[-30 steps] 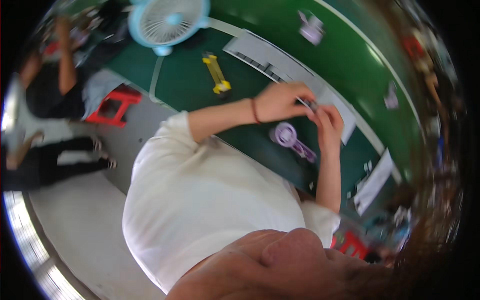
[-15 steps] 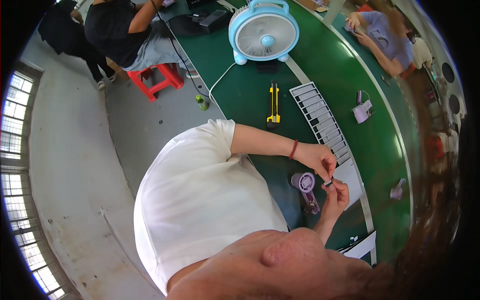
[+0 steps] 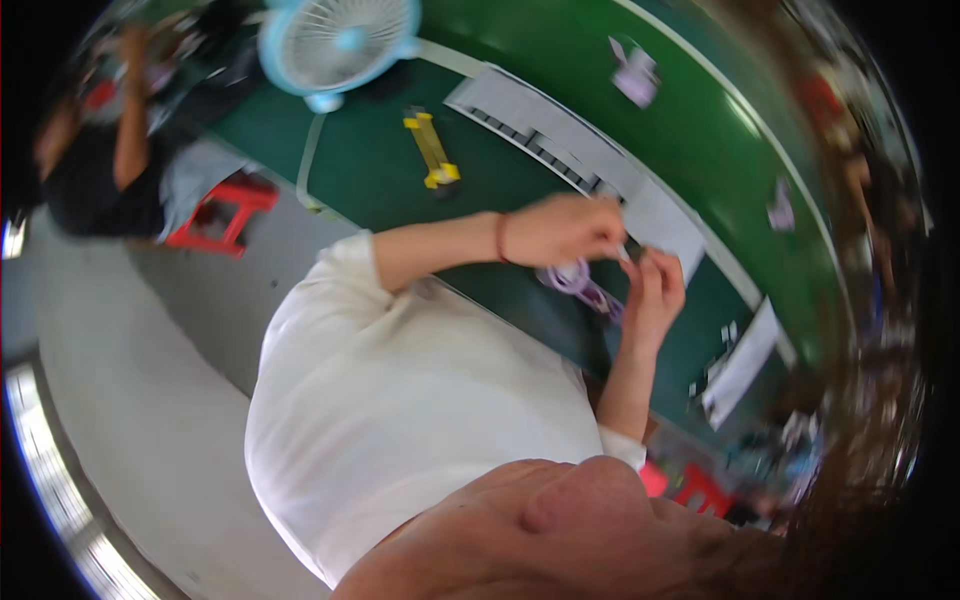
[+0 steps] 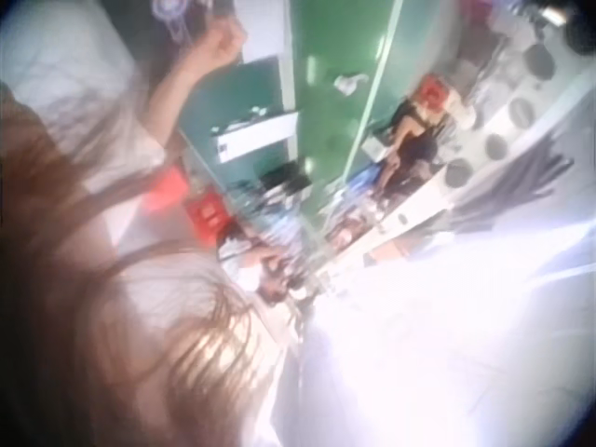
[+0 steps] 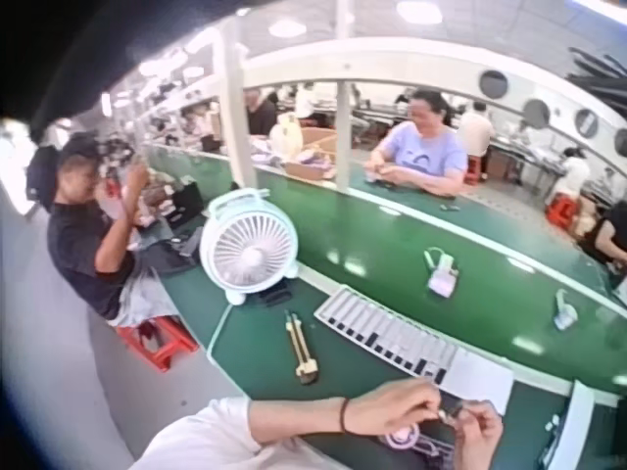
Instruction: Assembling electronic components and applying adhesive tape to small circuit boards.
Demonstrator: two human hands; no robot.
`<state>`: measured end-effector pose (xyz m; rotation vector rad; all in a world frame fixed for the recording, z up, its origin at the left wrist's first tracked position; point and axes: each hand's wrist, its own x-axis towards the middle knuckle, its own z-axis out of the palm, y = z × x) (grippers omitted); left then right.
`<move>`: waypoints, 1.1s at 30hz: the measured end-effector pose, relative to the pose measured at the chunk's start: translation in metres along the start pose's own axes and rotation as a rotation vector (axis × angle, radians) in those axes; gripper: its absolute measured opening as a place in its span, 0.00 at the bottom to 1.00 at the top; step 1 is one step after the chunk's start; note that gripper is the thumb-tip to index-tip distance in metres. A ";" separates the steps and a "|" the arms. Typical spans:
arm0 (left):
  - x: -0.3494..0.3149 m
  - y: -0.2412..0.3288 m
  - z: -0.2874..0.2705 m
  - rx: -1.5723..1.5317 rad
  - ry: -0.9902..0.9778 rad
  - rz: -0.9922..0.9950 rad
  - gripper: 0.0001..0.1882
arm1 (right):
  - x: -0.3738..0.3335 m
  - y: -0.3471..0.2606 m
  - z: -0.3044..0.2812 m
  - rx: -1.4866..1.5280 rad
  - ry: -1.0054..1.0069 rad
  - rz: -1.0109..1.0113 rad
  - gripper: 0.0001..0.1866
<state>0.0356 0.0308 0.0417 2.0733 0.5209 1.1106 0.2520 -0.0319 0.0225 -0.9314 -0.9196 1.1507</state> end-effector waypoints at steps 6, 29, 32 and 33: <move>0.000 -0.026 -0.035 0.725 -0.036 0.036 0.09 | -0.027 -0.018 -0.026 -0.112 0.153 -0.060 0.05; -0.051 0.031 0.036 0.742 -0.372 0.234 0.07 | -0.051 -0.015 -0.002 -1.058 0.069 -0.219 0.08; -0.049 0.032 0.037 0.735 -0.340 0.237 0.06 | -0.050 -0.011 0.000 -1.267 -0.019 -0.318 0.08; -0.050 0.032 0.038 0.731 -0.318 0.243 0.06 | -0.050 -0.013 0.005 -1.356 -0.027 -0.318 0.08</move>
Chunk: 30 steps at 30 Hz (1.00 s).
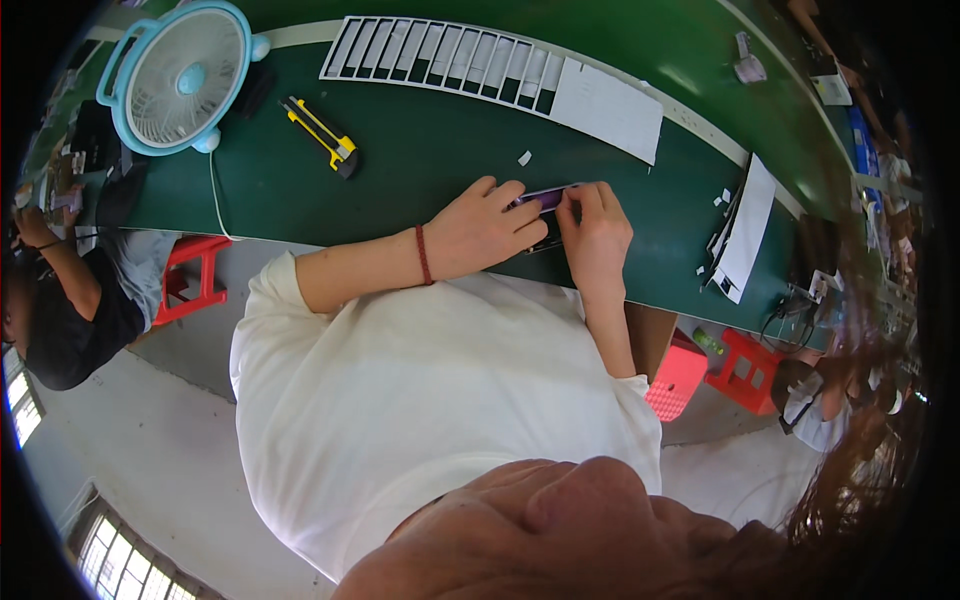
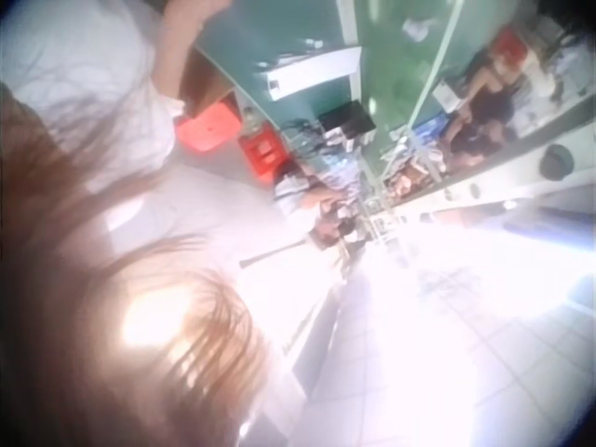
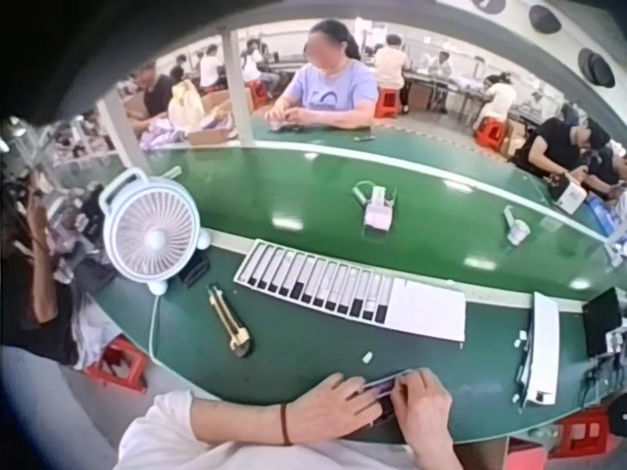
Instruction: Assembling electronic components and applying adhesive tape to small circuit boards.
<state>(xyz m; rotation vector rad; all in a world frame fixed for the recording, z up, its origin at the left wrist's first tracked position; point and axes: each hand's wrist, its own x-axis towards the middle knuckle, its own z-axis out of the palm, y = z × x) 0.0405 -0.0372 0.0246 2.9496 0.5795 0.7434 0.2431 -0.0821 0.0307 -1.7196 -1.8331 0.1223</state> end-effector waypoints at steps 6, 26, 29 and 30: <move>-0.005 -0.013 0.007 0.024 0.059 0.004 0.05 | 0.001 0.009 -0.009 0.017 0.041 -0.032 0.07; -0.003 -0.040 0.002 -0.083 -0.028 0.103 0.07 | 0.053 0.012 -0.021 -0.295 -0.310 -0.611 0.08; -0.001 -0.046 0.004 -0.093 -0.060 0.142 0.06 | 0.059 0.015 -0.019 -0.305 -0.363 -0.642 0.07; 0.000 -0.048 0.003 -0.084 -0.053 0.180 0.07 | 0.061 0.017 -0.019 -0.309 -0.393 -0.632 0.07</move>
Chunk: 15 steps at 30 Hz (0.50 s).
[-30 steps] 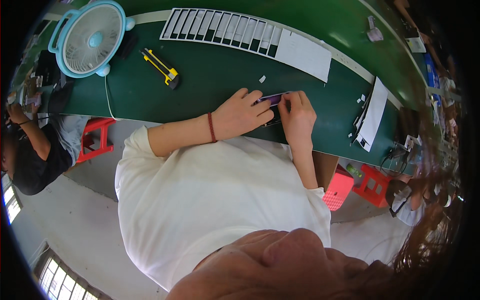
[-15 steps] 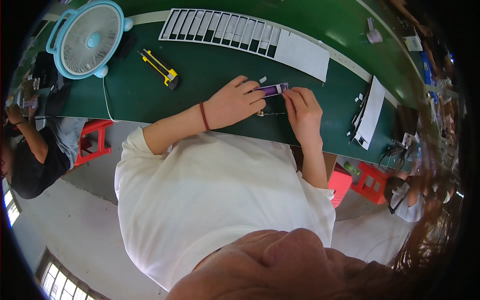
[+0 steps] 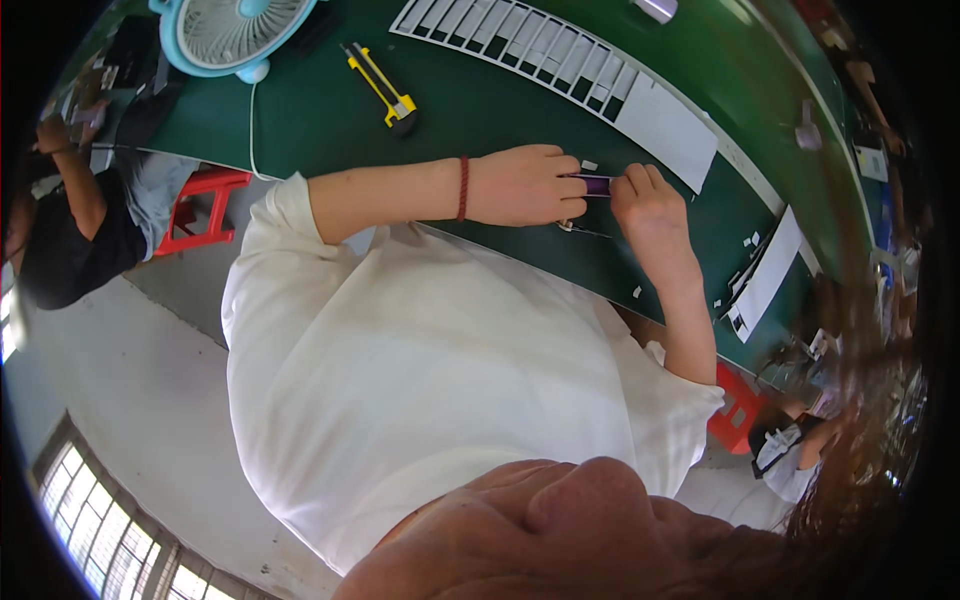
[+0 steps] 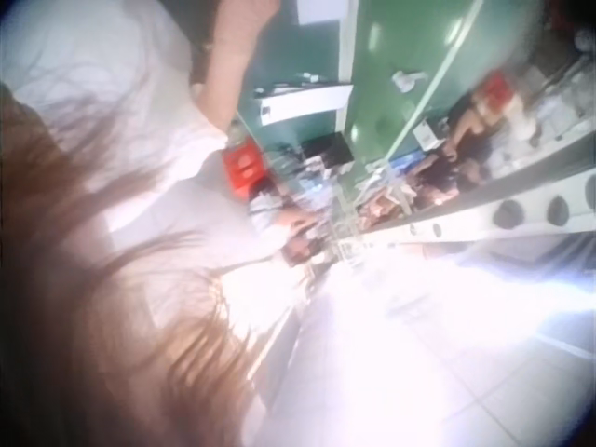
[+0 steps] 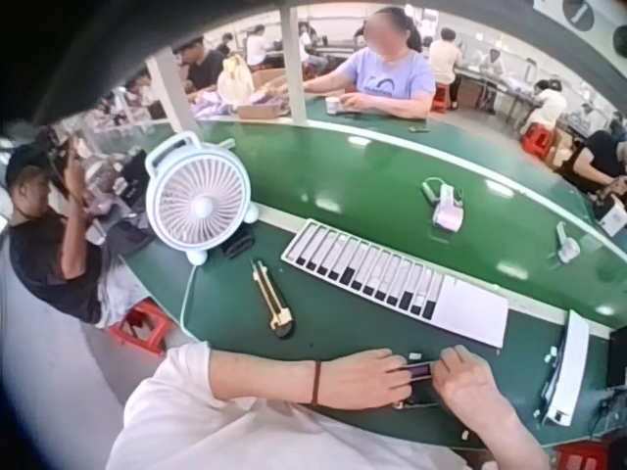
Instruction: Assembling electronic components and applying adhesive tape to small circuit boards.
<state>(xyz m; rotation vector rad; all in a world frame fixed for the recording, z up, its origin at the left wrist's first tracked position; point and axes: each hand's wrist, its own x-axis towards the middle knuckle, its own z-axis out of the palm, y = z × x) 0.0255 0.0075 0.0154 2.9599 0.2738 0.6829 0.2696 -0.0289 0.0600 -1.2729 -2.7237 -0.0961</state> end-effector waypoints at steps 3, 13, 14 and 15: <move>0.001 0.002 -0.001 0.003 -0.035 0.035 0.06 | 0.003 0.006 0.003 0.023 -0.005 -0.037 0.10; -0.002 0.007 -0.007 0.109 0.006 0.074 0.05 | -0.017 0.028 0.005 0.408 0.235 0.292 0.11; -0.003 0.005 -0.006 0.109 0.007 0.078 0.05 | -0.023 0.027 0.001 0.499 0.311 0.376 0.10; -0.005 0.003 -0.003 0.046 0.006 0.044 0.06 | -0.030 0.027 -0.003 0.500 0.320 0.436 0.09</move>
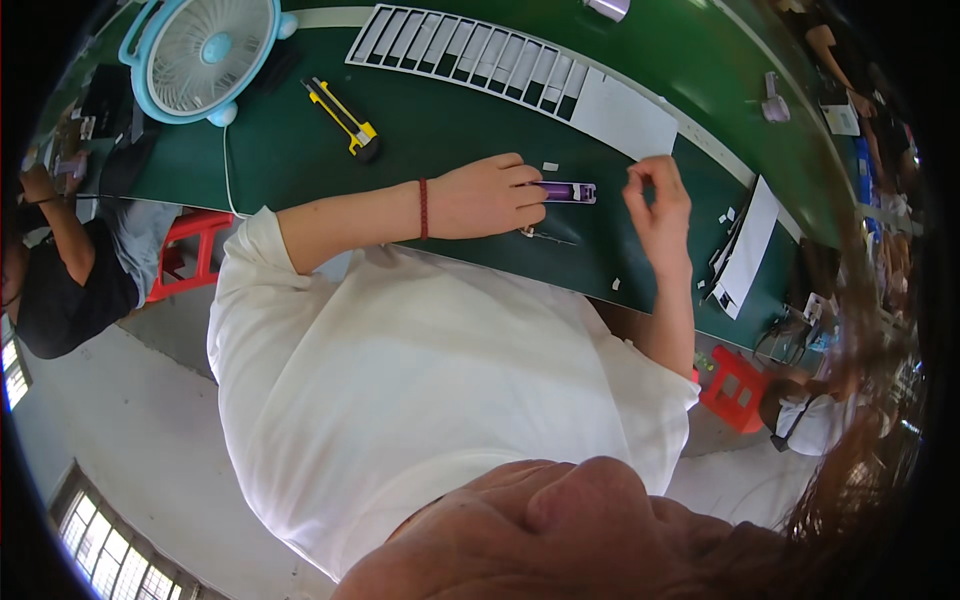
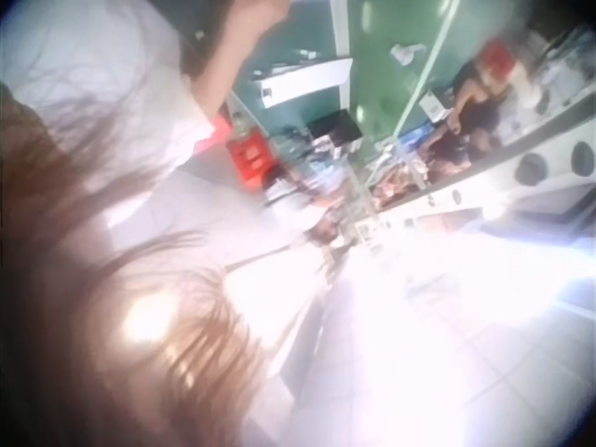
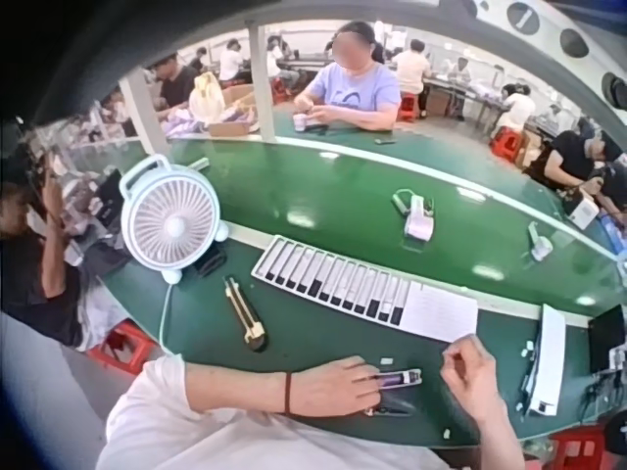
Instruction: Assembling electronic components and applying adhesive tape to small circuit boards.
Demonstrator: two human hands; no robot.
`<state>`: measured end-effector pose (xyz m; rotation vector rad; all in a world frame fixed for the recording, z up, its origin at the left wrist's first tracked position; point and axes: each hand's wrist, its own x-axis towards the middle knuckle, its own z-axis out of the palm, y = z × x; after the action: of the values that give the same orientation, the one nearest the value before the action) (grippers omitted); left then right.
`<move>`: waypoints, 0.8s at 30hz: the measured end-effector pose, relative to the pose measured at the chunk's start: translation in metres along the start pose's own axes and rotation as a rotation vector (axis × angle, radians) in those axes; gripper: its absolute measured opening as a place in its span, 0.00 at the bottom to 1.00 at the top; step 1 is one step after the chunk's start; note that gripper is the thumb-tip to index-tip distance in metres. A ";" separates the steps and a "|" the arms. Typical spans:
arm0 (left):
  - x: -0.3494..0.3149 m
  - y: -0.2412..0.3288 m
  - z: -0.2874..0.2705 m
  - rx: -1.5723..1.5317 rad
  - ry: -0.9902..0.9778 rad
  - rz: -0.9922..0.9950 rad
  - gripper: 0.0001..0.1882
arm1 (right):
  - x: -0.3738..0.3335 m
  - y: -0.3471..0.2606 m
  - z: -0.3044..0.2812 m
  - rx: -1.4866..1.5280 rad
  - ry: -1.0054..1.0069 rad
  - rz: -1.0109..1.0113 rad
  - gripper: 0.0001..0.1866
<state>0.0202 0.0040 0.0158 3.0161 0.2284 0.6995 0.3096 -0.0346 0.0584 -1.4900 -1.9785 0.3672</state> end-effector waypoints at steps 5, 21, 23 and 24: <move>0.005 0.000 0.005 -0.088 0.032 -0.059 0.06 | -0.019 -0.016 0.002 -0.171 -0.003 -0.160 0.12; 0.004 0.003 0.003 -0.081 0.067 -0.068 0.06 | 0.013 -0.036 0.016 -0.583 -0.358 -0.579 0.06; 0.004 0.003 0.002 -0.068 0.074 -0.060 0.06 | 0.017 -0.032 0.019 -0.465 -0.366 -0.543 0.09; 0.003 0.003 0.003 -0.046 0.068 -0.044 0.07 | 0.018 -0.028 0.019 -0.469 -0.363 -0.542 0.09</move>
<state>0.0249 0.0020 0.0149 2.9377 0.2755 0.7924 0.2733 -0.0243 0.0657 -1.1147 -2.7998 -0.0787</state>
